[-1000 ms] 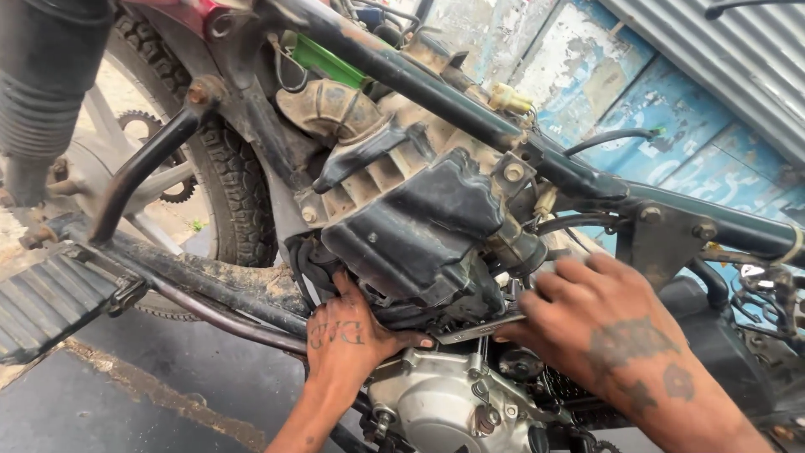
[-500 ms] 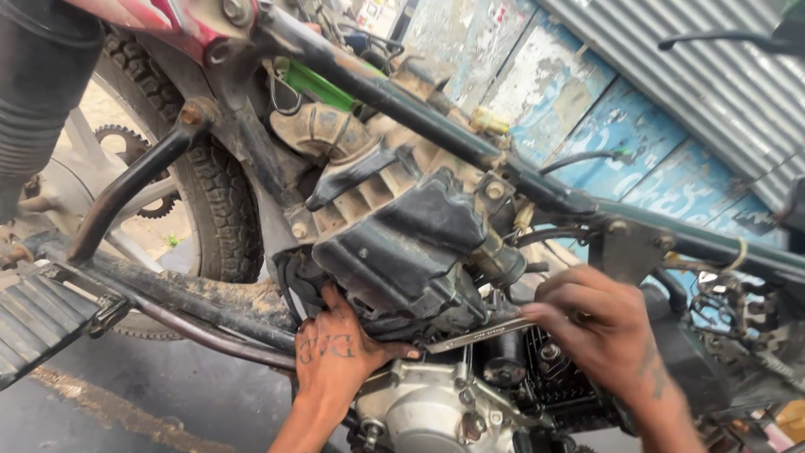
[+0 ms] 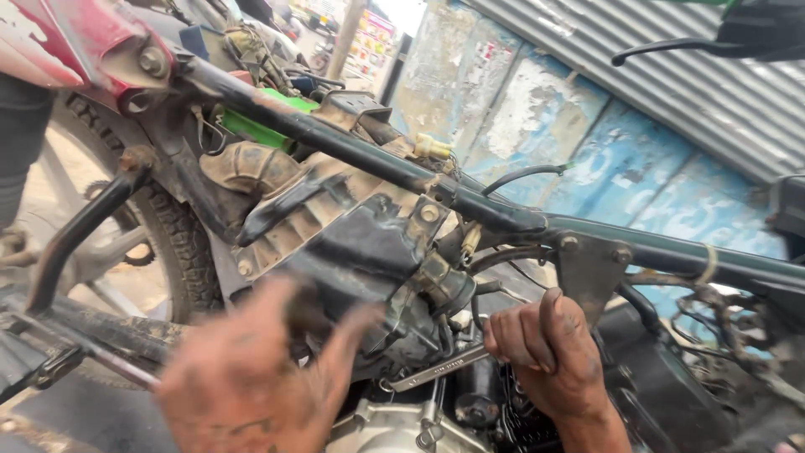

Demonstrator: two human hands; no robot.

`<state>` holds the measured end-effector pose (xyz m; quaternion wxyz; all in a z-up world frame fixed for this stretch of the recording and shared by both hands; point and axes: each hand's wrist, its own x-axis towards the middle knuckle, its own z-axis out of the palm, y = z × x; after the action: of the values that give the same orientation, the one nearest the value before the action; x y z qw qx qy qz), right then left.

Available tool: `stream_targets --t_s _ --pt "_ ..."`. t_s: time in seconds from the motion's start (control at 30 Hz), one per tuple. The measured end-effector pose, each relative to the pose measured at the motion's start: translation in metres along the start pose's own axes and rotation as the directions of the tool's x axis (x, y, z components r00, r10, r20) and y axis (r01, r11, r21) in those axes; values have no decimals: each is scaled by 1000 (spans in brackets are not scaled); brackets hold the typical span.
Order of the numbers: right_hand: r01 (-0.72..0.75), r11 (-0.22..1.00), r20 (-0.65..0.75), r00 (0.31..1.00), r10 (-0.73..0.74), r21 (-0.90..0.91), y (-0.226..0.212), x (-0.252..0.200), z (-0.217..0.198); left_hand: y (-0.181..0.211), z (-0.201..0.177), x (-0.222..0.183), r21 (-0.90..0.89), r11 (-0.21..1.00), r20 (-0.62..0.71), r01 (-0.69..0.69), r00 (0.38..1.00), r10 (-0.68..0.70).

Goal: The person works on the engine and carburetor area of a motorcycle mounted on a stand, using a spanner to loosen and tighten bolts while holding components steady with the other hand. They reposition around the bike and manipulate cables and fittings near the intake.

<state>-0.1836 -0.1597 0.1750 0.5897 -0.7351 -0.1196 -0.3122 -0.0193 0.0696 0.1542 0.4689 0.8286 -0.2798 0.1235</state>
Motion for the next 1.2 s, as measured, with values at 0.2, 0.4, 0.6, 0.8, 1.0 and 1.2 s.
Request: stream_targets --t_s 0.2,0.4,0.6,0.8,1.0,1.2 --pt "33 991 -203 979 -6 128 14 -10 10 36 6 104 200 839 -478 -506 697 534" --pt "16 992 -239 971 14 124 29 -2 -5 20 2 140 389 702 -198 -597 689 697" --pt "-79 996 -220 972 85 34 6 -5 13 35 21 107 251 838 -214 -484 817 536" --pt "-114 993 -220 969 115 17 5 2 11 72 35 101 84 977 -260 -198 942 213" --pt "-118 993 -13 993 118 10 -6 13 4 86 35 131 -333 943 -583 -3 787 -203" --pt "-125 990 29 991 127 -67 -3 4 2 113 38 164 -546 674 -170 498 722 -671"
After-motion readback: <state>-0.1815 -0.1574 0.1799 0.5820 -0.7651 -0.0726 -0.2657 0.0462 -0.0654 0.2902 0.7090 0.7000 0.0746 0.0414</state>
